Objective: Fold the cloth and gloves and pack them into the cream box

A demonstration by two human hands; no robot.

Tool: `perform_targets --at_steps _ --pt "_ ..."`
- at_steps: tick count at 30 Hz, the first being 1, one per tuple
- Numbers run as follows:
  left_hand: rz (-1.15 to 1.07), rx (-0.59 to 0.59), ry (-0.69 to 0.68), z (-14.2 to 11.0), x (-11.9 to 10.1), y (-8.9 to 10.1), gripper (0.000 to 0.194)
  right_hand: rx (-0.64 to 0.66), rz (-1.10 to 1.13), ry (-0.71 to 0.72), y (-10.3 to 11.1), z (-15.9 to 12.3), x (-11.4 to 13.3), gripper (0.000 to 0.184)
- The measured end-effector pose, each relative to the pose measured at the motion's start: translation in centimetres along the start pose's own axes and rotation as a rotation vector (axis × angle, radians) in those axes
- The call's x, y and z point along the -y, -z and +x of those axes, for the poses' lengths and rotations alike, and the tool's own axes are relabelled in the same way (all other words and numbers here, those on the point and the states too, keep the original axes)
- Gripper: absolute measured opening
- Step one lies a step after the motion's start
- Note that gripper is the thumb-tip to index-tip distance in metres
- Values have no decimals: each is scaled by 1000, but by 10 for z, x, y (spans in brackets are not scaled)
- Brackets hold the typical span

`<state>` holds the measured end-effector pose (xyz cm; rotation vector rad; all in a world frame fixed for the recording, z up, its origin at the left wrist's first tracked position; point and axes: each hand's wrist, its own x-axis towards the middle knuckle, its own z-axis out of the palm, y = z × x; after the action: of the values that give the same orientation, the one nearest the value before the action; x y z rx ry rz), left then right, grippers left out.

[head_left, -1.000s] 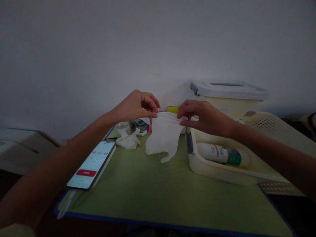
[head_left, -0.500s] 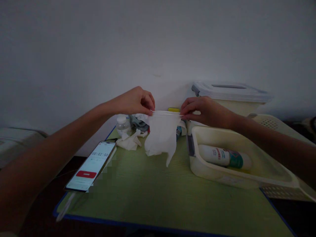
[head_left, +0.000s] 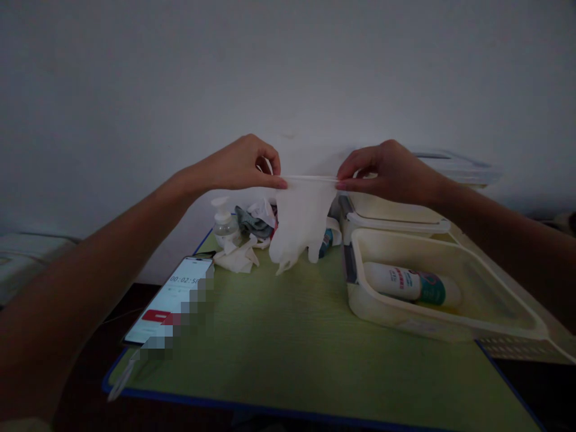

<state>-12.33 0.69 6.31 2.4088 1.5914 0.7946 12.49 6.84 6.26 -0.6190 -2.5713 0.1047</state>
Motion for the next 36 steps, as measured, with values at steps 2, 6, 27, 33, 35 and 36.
perform_targets --at_steps 2,6,27,33,35,36 --pt "10 -8 1 1 0 0 19 -7 6 -19 0 0 -1 16" --pt "36 -14 12 4 2 1 21 -9 26 -18 1 0 0 14" --pt "-418 -175 -89 -19 -19 3 12 -125 629 -12 3 -4 29 13" --pt "-413 -272 -4 -20 -19 2 8 -116 519 -56 3 -6 30 15" --pt "-380 -300 25 -20 -17 1 6 -120 502 -63 3 -6 28 17" --pt "-370 -310 32 -21 -16 1 6 -124 503 -64 2 -7 27 17"
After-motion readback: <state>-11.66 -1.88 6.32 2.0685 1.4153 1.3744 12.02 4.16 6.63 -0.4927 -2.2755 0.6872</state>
